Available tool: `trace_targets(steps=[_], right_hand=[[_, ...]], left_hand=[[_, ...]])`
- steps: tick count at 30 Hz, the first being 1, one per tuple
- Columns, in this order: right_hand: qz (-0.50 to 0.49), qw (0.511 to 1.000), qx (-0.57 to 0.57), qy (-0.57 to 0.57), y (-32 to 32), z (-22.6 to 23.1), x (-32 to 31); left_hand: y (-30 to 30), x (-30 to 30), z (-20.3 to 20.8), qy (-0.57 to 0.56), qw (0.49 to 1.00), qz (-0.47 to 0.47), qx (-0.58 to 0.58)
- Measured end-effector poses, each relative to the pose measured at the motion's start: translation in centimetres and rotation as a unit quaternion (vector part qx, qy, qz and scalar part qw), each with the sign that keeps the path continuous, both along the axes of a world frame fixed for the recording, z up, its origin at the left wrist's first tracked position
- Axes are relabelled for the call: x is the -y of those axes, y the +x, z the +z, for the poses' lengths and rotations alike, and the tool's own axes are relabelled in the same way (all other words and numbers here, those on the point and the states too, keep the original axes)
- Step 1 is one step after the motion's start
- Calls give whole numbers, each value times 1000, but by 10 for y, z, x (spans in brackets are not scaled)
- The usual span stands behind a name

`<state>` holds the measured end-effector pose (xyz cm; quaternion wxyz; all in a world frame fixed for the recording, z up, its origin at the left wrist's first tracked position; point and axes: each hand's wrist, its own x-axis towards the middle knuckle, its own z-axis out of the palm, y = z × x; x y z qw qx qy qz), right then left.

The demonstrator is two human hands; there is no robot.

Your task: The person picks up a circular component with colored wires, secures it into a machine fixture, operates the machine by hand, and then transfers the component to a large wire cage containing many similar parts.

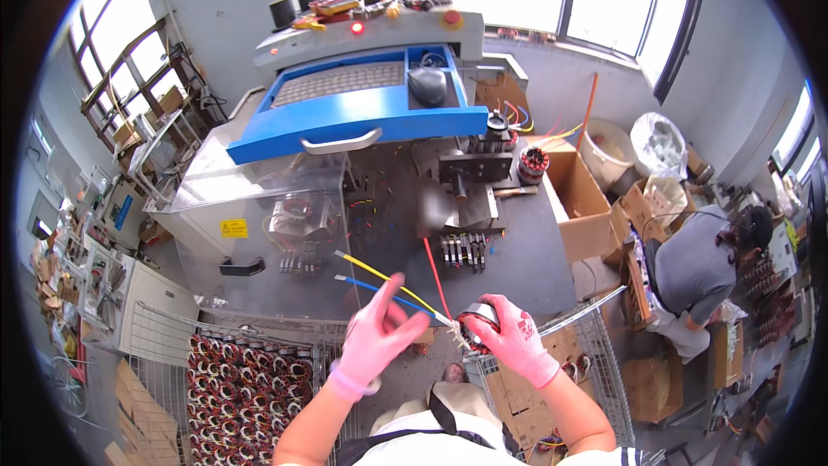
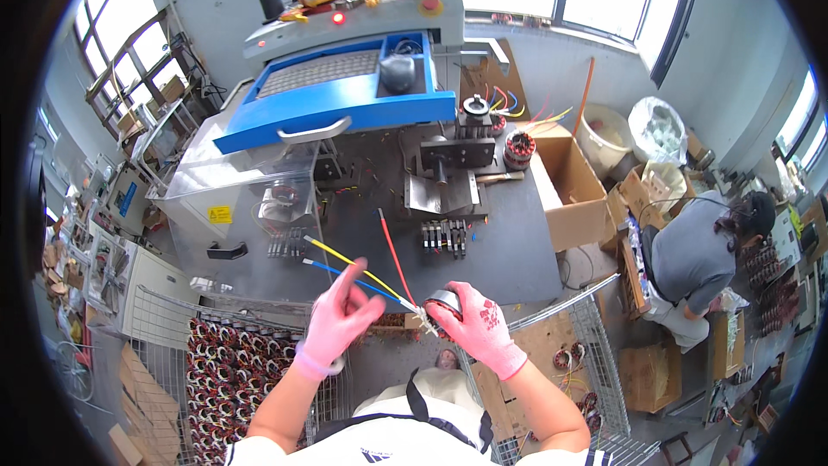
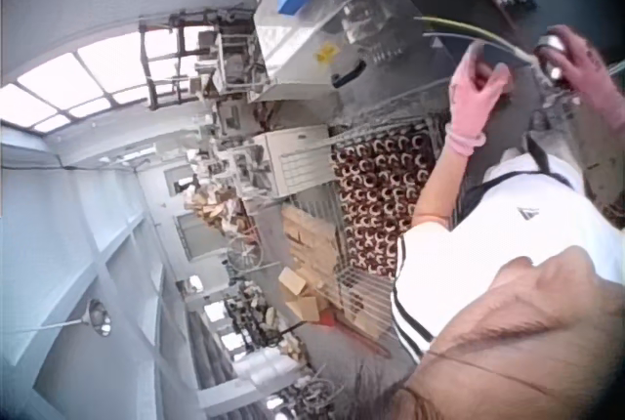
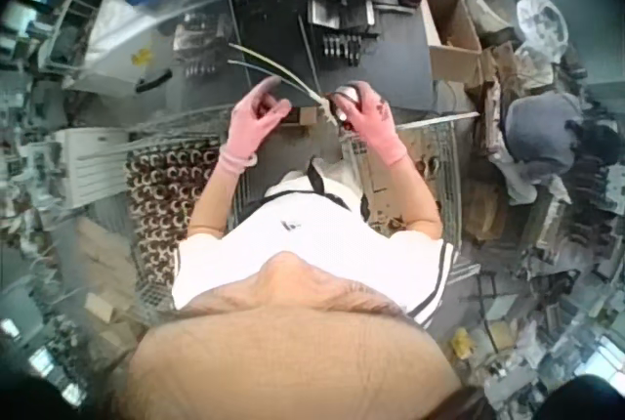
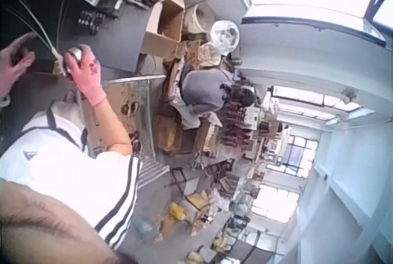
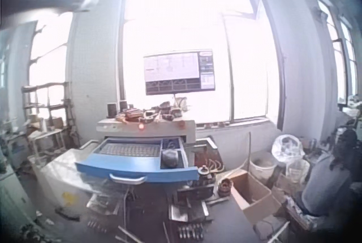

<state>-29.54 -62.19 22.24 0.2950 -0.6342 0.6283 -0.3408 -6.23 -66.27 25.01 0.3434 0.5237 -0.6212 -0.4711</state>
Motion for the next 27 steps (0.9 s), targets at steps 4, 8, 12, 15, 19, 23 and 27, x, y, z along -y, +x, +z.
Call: trace_targets(steps=[4, 8, 12, 15, 19, 23, 27], right_hand=[[34, 995, -57, -77, -21, -19, 33], [48, 978, -134, -153, -51, -49, 97], [59, 969, -137, -197, -57, -91, 181], [43, 970, -134, -196, -53, -92, 234], [48, 963, -174, -200, -57, -99, 291], [60, 966, -201, -153, -62, -103, 319], [6, 968, -160, -191, -66, -101, 317]], left_hand=[[-58, 62, 8, 140, 977, -19, -162], [-52, 50, -12, 138, 966, 44, -216], [-48, 46, -65, 131, 965, -7, -226], [-58, 72, -98, 120, 971, -16, -206], [-77, 111, -130, 72, 979, -36, -189], [-97, 135, -149, 21, 991, -21, -133], [-98, 149, -157, 21, 990, -29, -138]])
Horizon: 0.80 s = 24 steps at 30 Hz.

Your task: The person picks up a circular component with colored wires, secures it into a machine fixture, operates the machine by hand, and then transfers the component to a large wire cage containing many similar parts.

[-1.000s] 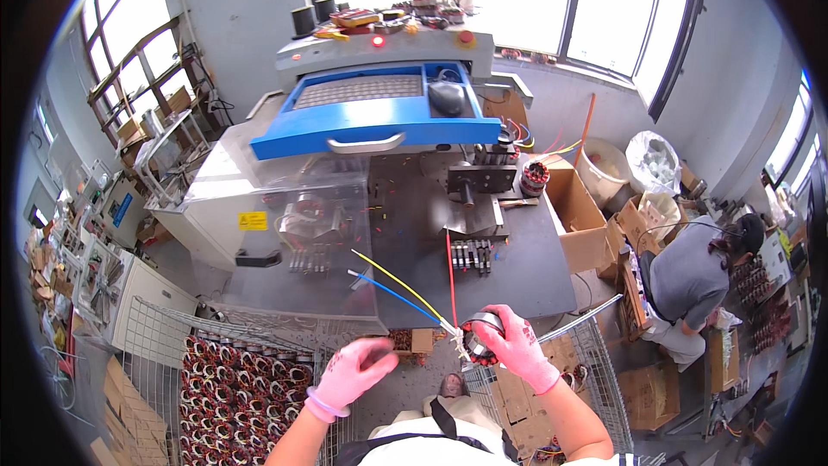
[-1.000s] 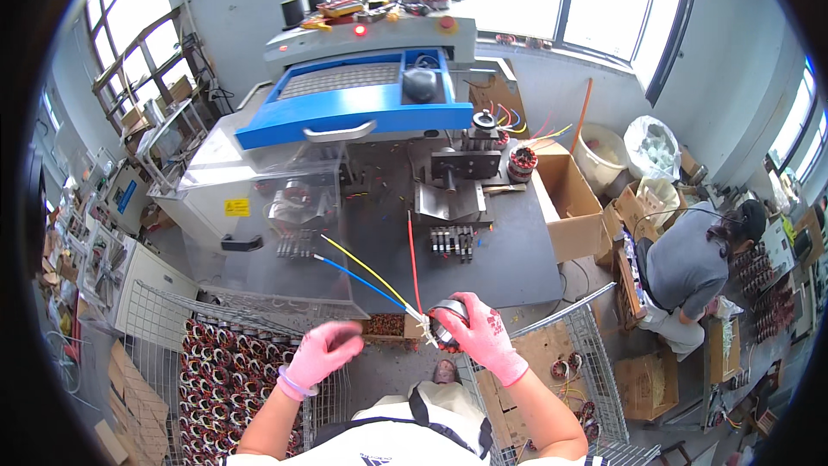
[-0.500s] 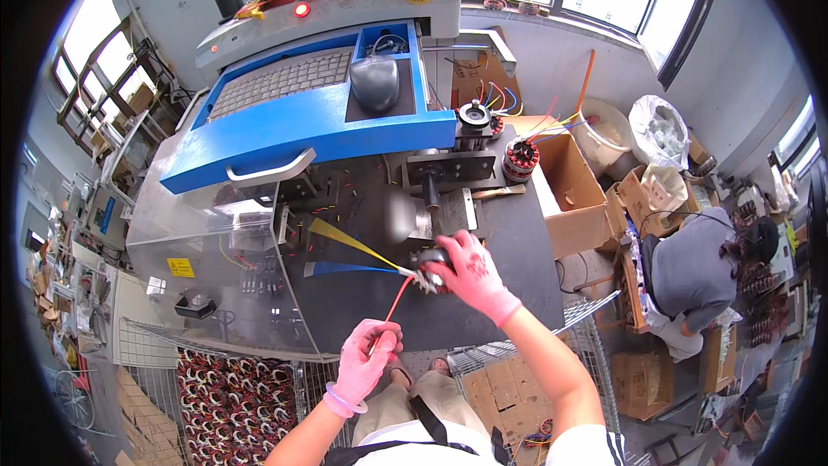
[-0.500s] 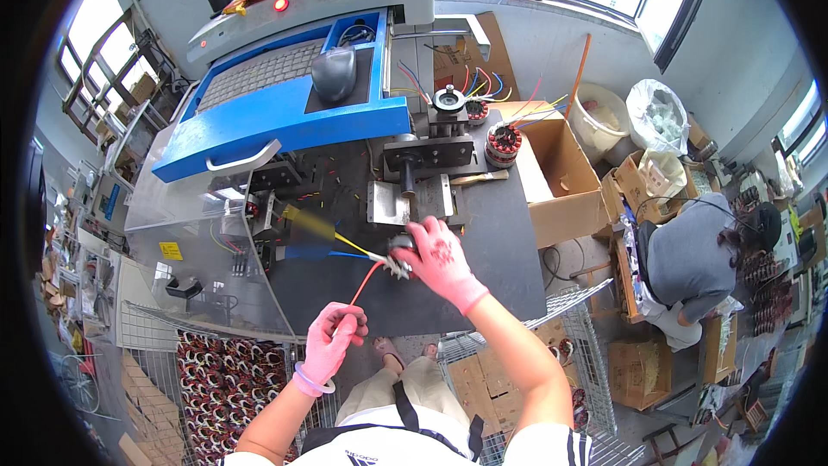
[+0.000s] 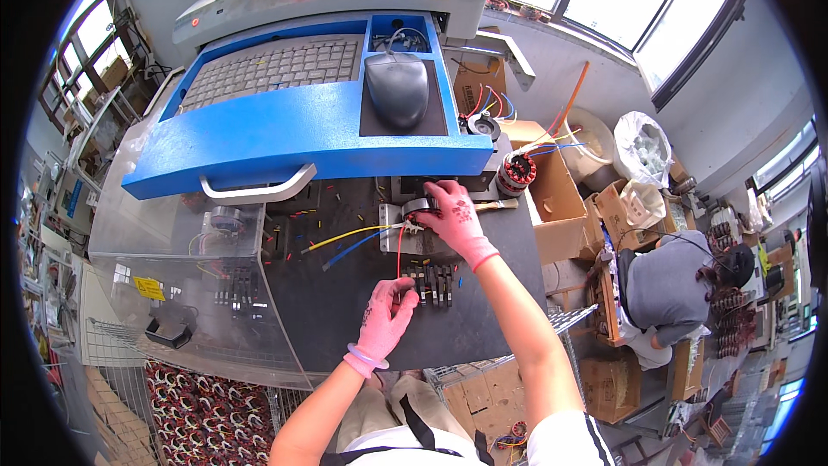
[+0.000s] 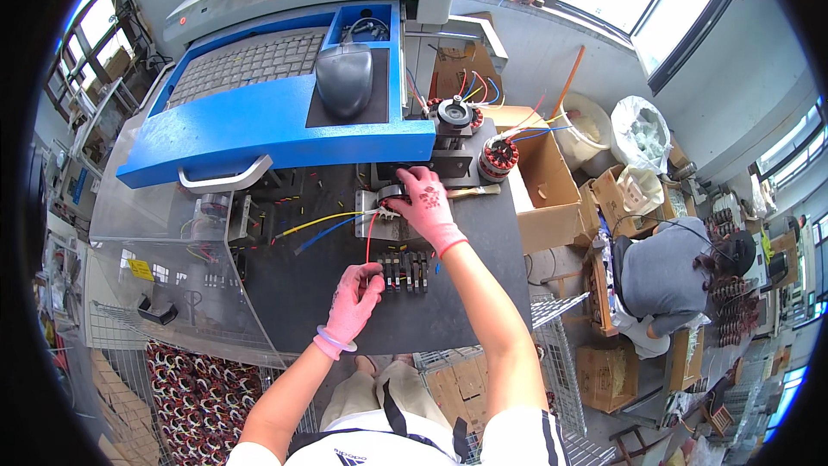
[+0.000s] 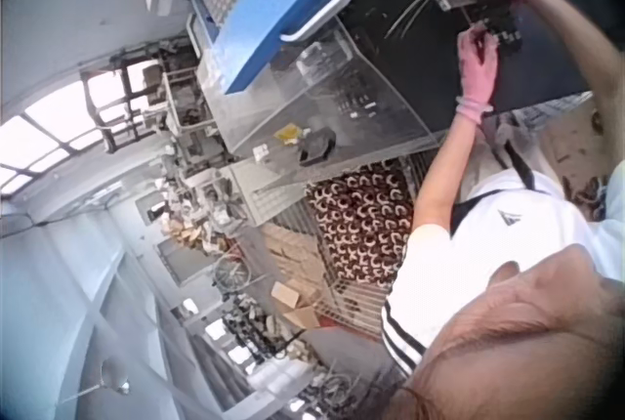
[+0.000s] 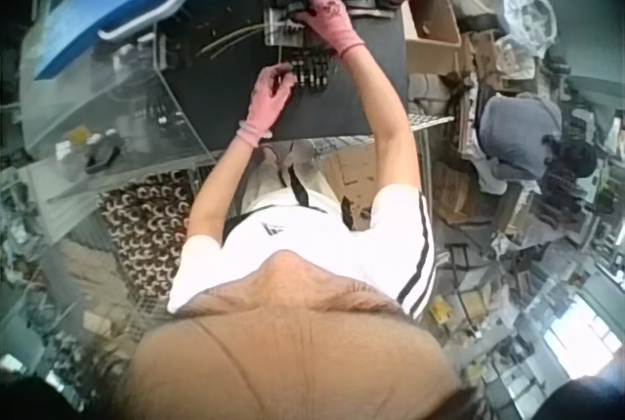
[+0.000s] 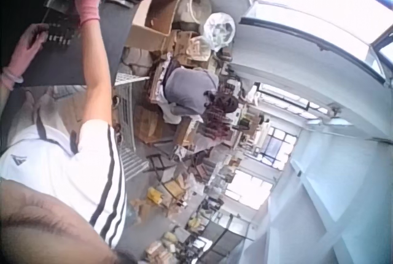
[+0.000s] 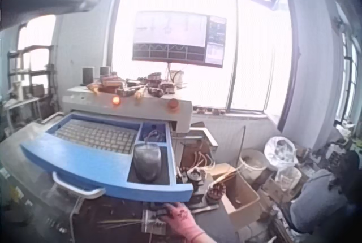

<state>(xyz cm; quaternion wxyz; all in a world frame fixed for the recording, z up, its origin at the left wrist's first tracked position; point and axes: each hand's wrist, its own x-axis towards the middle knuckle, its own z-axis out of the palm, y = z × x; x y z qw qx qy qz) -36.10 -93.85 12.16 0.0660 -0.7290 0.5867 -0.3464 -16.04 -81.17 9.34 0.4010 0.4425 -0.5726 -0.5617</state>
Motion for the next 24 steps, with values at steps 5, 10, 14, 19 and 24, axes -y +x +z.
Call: trace_targets(steps=[5, 10, 14, 19, 24], right_hand=[[-4, 974, 150, 169, 18, -6, -57], [87, 822, 386, 409, 23, -29, -58], [15, 915, 173, 363, 12, 17, -60], [51, 950, 127, 281, 7, 2, -57], [76, 965, 86, 235, 10, -6, -58]], left_hand=[[8, 5, 20, -53, 995, 16, 84], [-5, -3, 28, -124, 973, -75, 181], [-4, -33, 13, -136, 932, -92, 323], [-20, -40, -32, -249, 796, -117, 538], [-25, -43, -50, -278, 724, -136, 616]])
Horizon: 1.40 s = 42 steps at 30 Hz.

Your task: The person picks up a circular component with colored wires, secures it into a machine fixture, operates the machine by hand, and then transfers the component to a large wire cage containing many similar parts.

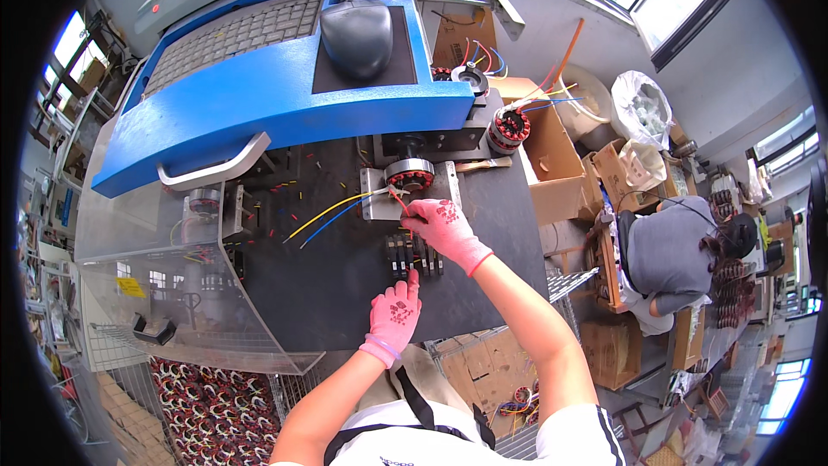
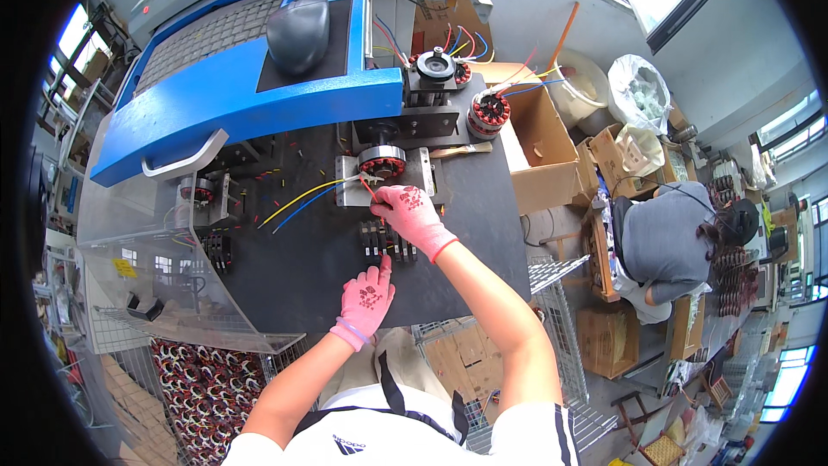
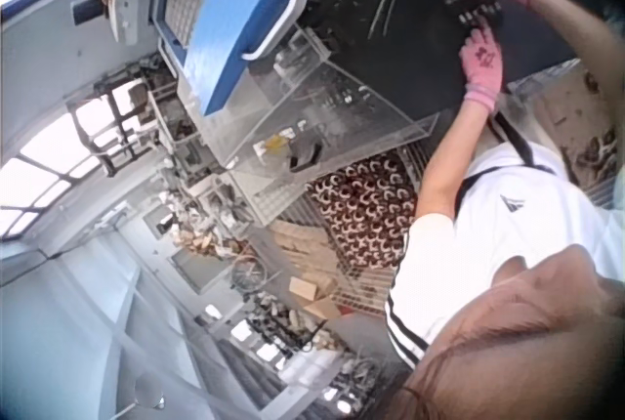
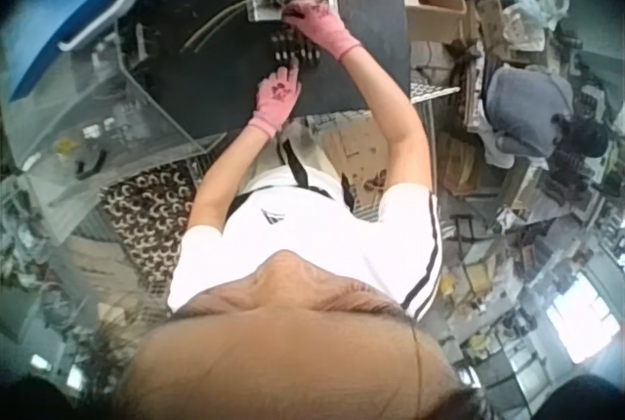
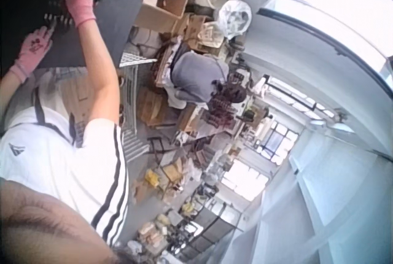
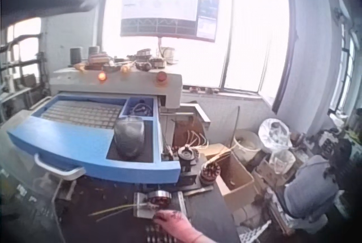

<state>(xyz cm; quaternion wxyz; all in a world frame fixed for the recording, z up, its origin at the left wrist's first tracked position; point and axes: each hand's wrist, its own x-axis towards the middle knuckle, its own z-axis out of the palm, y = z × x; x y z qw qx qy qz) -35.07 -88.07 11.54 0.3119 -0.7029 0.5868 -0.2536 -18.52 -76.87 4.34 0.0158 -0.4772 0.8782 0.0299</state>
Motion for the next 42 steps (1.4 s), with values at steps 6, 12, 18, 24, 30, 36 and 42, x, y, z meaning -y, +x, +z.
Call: trace_targets(steps=[6, 12, 18, 24, 30, 36, 42], right_hand=[[15, 997, -33, -64, 2, -23, 0], [10, 997, -31, -67, 6, -25, -5], [5, 996, -48, -70, 11, -28, -6], [-33, 996, 31, -80, 3, 1, 1], [-34, 964, -174, -197, -47, 2, 55], [20, 988, -135, -74, -43, 2, 72], [14, 985, -138, -106, -48, -1, 75]], left_hand=[[-4, 0, -8, -18, 1000, -2, 18], [-1, 0, -6, -20, 1000, 5, 0], [0, 1, 2, 0, 999, 17, -46], [25, 12, 21, 241, 694, 265, -624], [56, 64, 71, 128, 356, 351, -857], [68, 67, 77, 168, 423, 327, -828], [56, 68, 78, 167, 454, 298, -823]])
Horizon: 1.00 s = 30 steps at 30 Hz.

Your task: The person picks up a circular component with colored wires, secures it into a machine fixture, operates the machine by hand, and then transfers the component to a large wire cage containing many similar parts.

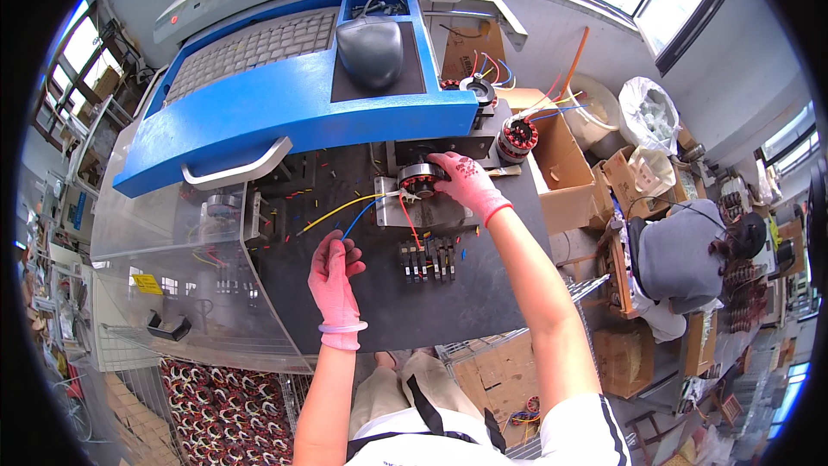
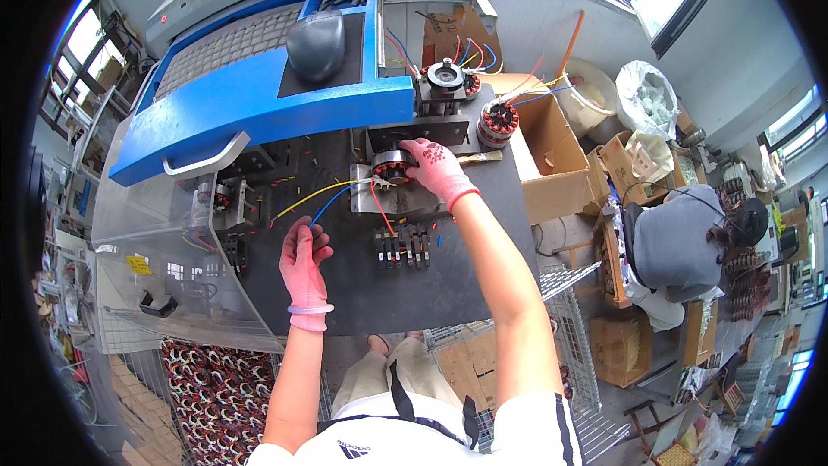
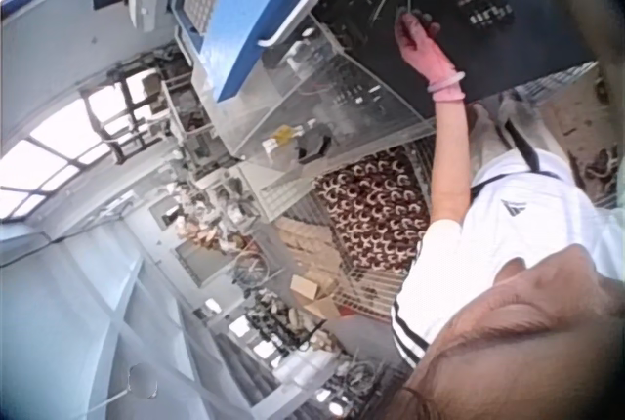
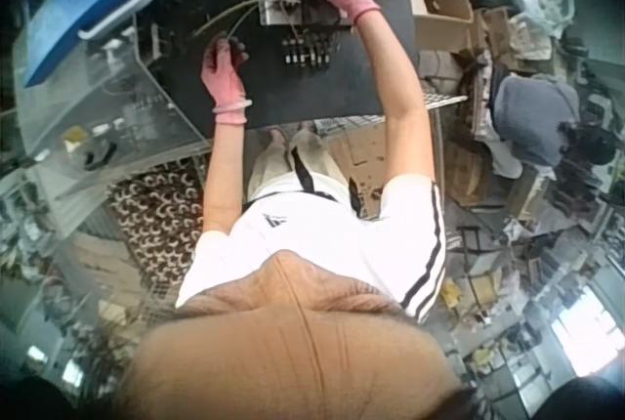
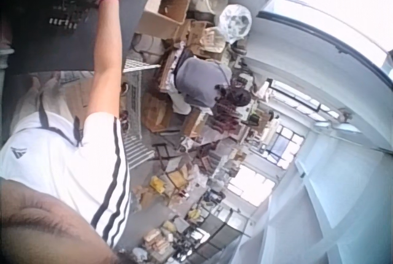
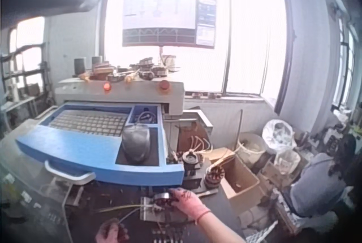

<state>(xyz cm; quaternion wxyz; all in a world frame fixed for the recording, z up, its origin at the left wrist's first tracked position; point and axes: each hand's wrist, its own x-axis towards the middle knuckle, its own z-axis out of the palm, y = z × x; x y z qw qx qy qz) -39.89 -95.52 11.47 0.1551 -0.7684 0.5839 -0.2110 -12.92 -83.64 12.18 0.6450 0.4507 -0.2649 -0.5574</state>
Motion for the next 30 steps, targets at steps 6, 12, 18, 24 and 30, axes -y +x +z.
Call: trace_targets(steps=[6, 12, 18, 24, 30], right_hand=[[-110, 986, 120, -25, 44, 33, -55], [-12, 760, 513, 399, 79, 15, -88], [-45, 942, 234, 238, 57, 29, -88], [2, 991, 120, 59, 59, -7, -86], [14, 994, 90, 55, 62, -18, -90]], left_hand=[[-2, -10, 5, -27, 996, -37, 76], [-29, -36, 15, -166, 878, -166, 418], [-37, -63, -31, -193, 693, -214, 661], [-48, -70, -71, -146, 521, -274, 795], [-45, -69, -84, -152, 515, -267, 800]])
